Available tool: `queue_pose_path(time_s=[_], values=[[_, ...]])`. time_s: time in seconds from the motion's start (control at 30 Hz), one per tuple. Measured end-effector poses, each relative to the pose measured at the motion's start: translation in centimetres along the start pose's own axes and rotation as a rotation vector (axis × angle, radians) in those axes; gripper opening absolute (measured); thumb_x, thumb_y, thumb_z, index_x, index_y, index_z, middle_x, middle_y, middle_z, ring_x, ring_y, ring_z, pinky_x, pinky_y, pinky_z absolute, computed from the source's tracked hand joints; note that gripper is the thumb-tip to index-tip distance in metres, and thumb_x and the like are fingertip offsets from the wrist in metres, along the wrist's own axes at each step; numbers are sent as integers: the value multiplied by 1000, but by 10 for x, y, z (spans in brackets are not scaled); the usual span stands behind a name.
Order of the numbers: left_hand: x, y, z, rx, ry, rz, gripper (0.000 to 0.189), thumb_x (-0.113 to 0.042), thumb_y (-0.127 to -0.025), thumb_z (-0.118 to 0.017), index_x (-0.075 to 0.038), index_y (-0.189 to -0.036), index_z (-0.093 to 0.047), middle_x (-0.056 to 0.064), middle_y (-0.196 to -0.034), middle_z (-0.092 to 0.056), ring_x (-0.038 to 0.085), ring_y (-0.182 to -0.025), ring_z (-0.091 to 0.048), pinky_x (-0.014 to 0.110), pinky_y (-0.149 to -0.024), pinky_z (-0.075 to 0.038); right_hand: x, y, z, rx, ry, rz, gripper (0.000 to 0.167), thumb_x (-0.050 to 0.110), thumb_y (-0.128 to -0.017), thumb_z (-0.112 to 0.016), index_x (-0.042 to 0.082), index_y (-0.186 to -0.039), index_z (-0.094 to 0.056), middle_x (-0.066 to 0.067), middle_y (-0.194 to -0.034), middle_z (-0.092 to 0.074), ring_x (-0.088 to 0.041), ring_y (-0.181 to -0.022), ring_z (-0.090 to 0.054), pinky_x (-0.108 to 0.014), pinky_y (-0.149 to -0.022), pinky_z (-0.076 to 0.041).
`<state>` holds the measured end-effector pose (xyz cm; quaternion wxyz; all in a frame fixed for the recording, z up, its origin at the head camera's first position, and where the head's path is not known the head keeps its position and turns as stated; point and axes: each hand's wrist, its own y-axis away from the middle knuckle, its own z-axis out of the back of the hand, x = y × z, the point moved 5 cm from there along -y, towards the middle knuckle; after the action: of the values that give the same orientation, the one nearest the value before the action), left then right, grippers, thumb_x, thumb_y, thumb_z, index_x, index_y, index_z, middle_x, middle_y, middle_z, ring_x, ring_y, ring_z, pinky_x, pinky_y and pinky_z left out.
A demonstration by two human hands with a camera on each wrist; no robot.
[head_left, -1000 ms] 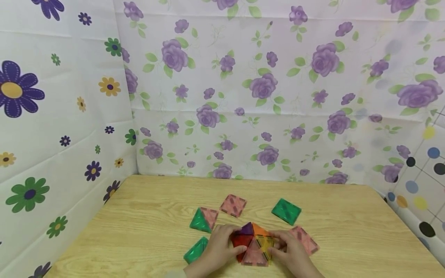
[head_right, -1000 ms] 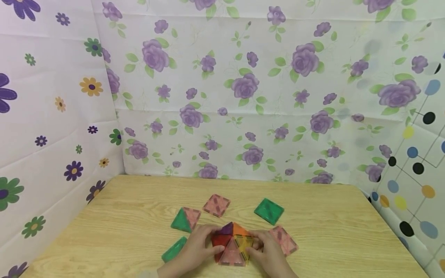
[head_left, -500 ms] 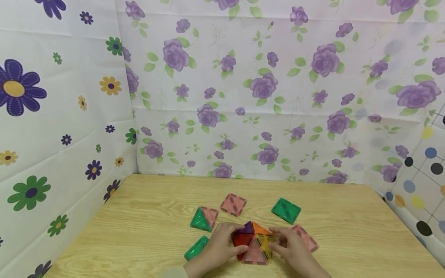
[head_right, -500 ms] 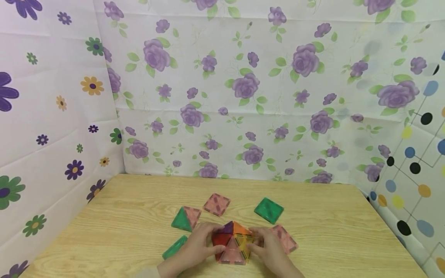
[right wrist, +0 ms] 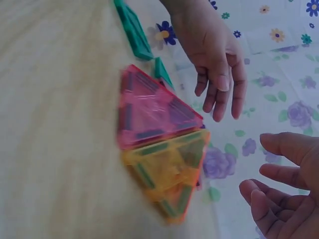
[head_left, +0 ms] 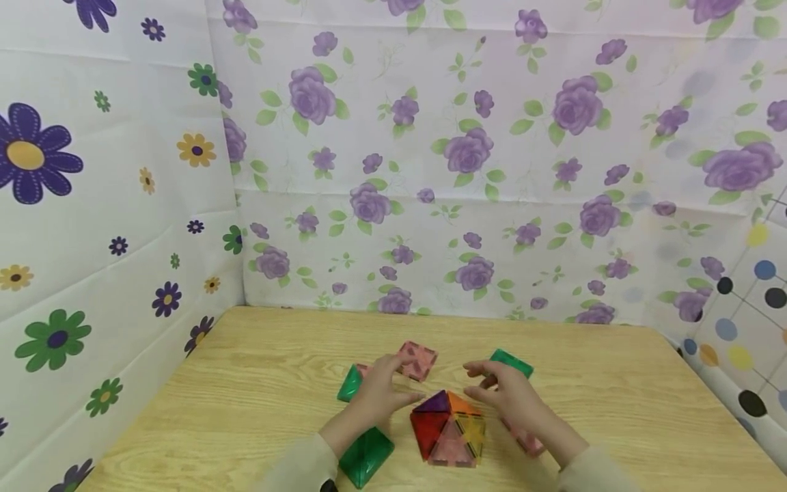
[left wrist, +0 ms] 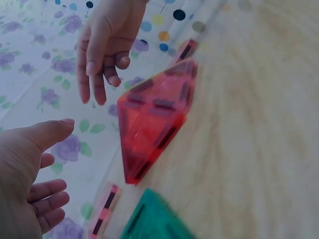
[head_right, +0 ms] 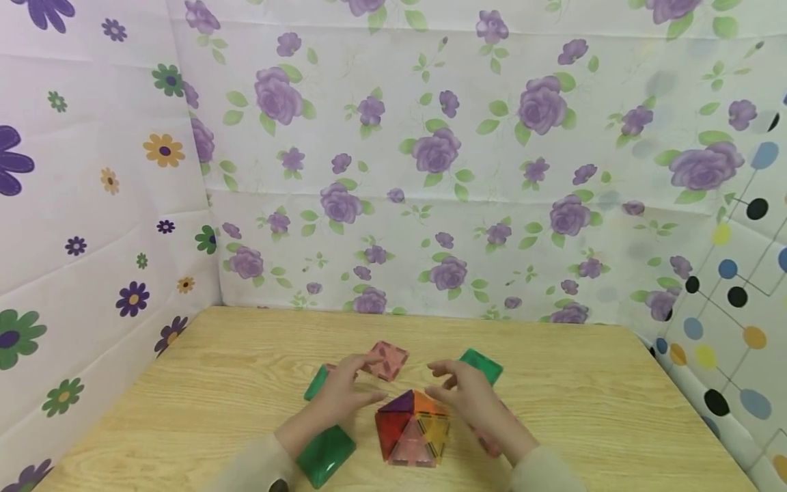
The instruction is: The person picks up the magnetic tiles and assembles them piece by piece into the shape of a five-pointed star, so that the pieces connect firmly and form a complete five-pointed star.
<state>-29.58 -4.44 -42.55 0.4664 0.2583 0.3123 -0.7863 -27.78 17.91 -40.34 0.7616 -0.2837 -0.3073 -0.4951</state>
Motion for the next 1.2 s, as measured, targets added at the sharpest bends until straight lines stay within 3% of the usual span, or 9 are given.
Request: queue_pose_path(time_s=[0.1,0.23,0.5,0.73,1.03,1.2], values=[[4,-11,6,-60,-37,-14,57,-28,-81,-78,-7,-130,-58,17,-125,-60,35,-113,-56,50,-89,-51,7,-17,2,5,29,25,46,30,-90,-67,5,-127,-59,-20,-119,-64,-17,-89,-63,-23,-68,-52],[12,-23,8,-106,-99,3,56,-27,-78,-80,-9,-128,-61,17,-122,-62,35,-109,-58,50,-89,-50,6,-42,2,-5,50,-8,42,25,-90,-67,8,-128,-59,-18,-121,-63,-18,-91,-62,-27,-67,-54],[28,-35,6,-96,-165,76,65,-34,-76,-82,-8,-131,-57,18,-122,-61,39,-113,-54,58,-102,-37,-2,-80,-8,-7,60,-65,38,21,-90,-68,10,-126,-61,-17,-119,-64,-22,-93,-64,-33,-70,-56],[38,-39,-3,-41,-243,135,72,-41,-75,-81,-10,-134,-54,16,-124,-59,40,-115,-52,59,-99,-39,-8,-98,-18,37,94,-67,39,20,-89,-69,4,-124,-62,-20,-116,-64,-27,-95,-66,-33,-70,-57],[41,-43,-11,-61,-347,121,74,-46,-71,-82,-10,-131,-56,15,-117,-62,35,-109,-55,51,-96,-40,-20,-111,-27,96,151,-90,37,15,-89,-68,-2,-122,-62,-20,-113,-66,-29,-98,-64,-39,-79,-56],[41,-45,-14,-70,-386,103,77,-49,-70,-82,-10,-131,-56,15,-116,-62,34,-109,-54,50,-94,-42,-26,-116,-31,84,198,-87,34,13,-87,-70,-4,-116,-65,-17,-107,-69,-28,-96,-65,-40,-81,-55]])
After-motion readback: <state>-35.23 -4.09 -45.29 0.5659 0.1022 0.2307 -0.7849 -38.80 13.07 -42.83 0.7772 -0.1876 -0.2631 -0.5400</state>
